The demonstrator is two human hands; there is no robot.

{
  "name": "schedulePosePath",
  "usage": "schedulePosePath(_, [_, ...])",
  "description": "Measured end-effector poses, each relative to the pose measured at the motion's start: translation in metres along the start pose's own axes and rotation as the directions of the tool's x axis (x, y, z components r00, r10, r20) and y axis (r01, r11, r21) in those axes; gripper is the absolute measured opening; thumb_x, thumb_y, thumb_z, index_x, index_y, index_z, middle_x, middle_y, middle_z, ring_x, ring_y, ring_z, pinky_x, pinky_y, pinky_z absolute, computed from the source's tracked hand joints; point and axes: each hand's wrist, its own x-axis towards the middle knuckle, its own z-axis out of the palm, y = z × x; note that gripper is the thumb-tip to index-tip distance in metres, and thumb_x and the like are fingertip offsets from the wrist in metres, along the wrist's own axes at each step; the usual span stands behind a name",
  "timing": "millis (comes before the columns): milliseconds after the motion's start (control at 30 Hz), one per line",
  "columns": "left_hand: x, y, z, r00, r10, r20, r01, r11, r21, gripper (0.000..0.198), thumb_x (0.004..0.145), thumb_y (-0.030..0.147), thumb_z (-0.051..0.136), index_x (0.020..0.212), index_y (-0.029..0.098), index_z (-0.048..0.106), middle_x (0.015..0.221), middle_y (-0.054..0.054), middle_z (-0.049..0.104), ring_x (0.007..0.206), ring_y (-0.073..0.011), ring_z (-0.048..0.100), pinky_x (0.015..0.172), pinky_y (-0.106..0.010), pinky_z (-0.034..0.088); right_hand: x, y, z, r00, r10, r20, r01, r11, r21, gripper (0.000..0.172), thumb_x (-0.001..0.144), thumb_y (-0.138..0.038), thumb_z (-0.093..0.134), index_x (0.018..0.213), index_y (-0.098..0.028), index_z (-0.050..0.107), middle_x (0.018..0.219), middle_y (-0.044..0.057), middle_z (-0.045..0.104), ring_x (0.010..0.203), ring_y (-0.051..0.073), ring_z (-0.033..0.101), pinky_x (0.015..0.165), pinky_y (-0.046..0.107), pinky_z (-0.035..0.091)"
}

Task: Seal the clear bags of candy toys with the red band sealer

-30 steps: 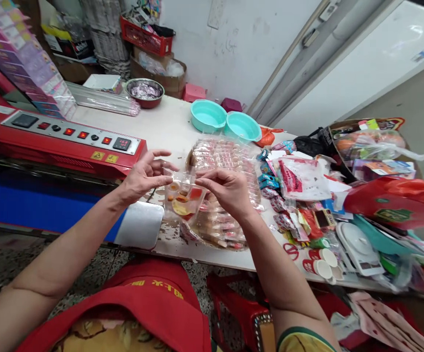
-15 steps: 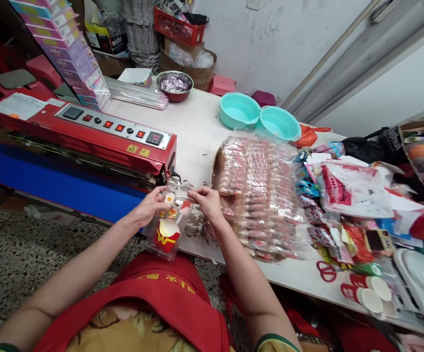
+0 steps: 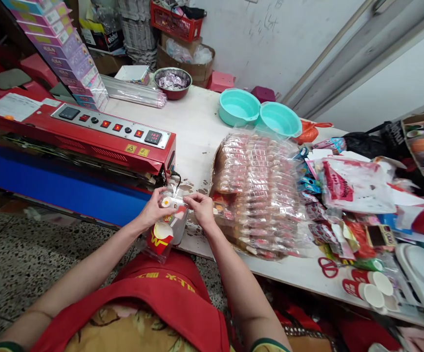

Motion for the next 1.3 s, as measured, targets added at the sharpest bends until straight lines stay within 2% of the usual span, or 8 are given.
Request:
schedulePosePath(100, [-0.002,-0.003,0.001,1.000,0.014,-0.014,-0.013,0.999,0.034,0.083,0.058,0.028,0.083,0.127,0.022,0.036,0.098,-0.004,0.063,0.077,-0.0160,0.065,0.067,-0.025,0.051,0.000,0.002,0.000,1.000,-0.003,0.000,0.003,1.000,-0.010,0.027,0.055,-0.040,0.083,0.061,-0.017,0.070,0.059,0.001,0.066,0.053,0.012,0.055,0.053,0.025,0.046])
schedulePosePath(333, [0.004,0.003,-0.002,0.983,-0.185,0.014,0.184,0.959,-0.214,0.098,0.051,0.029,0.088,0.133,0.021,0.036,0.096,-0.006,0.067,0.073,-0.0170,0.066,0.062,-0.026,0.052,-0.003,-0.001,0.002,0.999,0.008,0.032,-0.008,1.000,0.006,0.031,0.053,-0.043,0.084,0.061,-0.017,0.070,0.060,0.002,0.068,0.054,0.014,0.058,0.055,0.028,0.049])
schedulePosePath(400, [0.008,0.010,-0.004,0.976,-0.218,0.023,0.216,0.934,-0.284,0.085,0.054,0.034,0.087,0.127,0.017,0.048,0.093,-0.007,0.069,0.072,-0.0161,0.065,0.063,-0.026,0.051,-0.004,-0.002,0.003,0.999,0.011,0.039,-0.012,1.000,0.013,0.031,0.052,-0.043,0.084,0.062,-0.017,0.070,0.061,0.003,0.069,0.055,0.015,0.059,0.056,0.028,0.050])
schedulePosePath(500, [0.016,0.020,-0.008,0.968,-0.251,0.001,0.233,0.900,-0.368,0.052,0.055,0.039,0.085,0.093,0.009,0.067,0.078,-0.008,0.070,0.063,-0.0156,0.063,0.061,-0.026,0.050,-0.005,0.000,0.006,0.998,0.021,0.062,-0.023,0.999,0.026,0.030,0.052,-0.042,0.085,0.063,-0.017,0.071,0.062,0.003,0.070,0.056,0.015,0.060,0.058,0.029,0.051])
schedulePosePath(600, [0.023,0.022,-0.010,0.966,-0.247,-0.072,0.204,0.904,-0.376,0.037,0.048,0.034,0.086,0.068,0.008,0.068,0.063,-0.007,0.067,0.055,-0.0152,0.060,0.055,-0.026,0.048,-0.003,0.004,0.010,0.998,0.021,0.060,-0.022,1.000,0.023,0.029,0.053,-0.041,0.085,0.064,-0.018,0.072,0.062,0.003,0.070,0.057,0.015,0.061,0.058,0.029,0.050])
schedulePosePath(833, [0.036,-0.002,-0.015,0.927,-0.217,-0.307,0.105,0.934,-0.342,0.032,0.058,0.039,0.081,0.062,0.013,0.063,0.052,0.001,0.061,0.044,-0.0087,0.051,0.045,-0.019,0.038,0.005,0.016,0.029,1.000,-0.011,0.021,0.010,1.000,0.021,0.029,0.054,-0.039,0.085,0.069,-0.018,0.073,0.072,0.004,0.073,0.062,0.017,0.064,0.062,0.030,0.051])
schedulePosePath(1100, [0.041,-0.004,-0.064,0.910,-0.373,-0.183,0.273,0.868,-0.414,0.036,0.053,0.022,0.083,0.082,0.010,0.065,0.071,-0.009,0.070,0.054,-0.0180,0.064,0.046,-0.027,0.051,0.045,0.027,0.061,0.996,0.079,-0.037,-0.072,0.986,0.148,0.044,0.043,-0.036,0.088,0.076,-0.017,0.066,0.064,0.002,0.071,0.056,0.016,0.063,0.055,0.027,0.049])
schedulePosePath(1300, [0.050,-0.004,-0.099,0.895,-0.339,-0.290,0.174,0.864,-0.472,0.038,0.050,0.012,0.077,0.084,0.012,0.060,0.073,-0.005,0.070,0.060,-0.0161,0.065,0.055,-0.026,0.054,0.063,0.027,0.105,0.997,0.044,-0.068,-0.034,0.990,0.137,0.045,0.053,-0.046,0.082,0.081,-0.018,0.060,0.064,0.001,0.068,0.060,0.017,0.064,0.057,0.029,0.051])
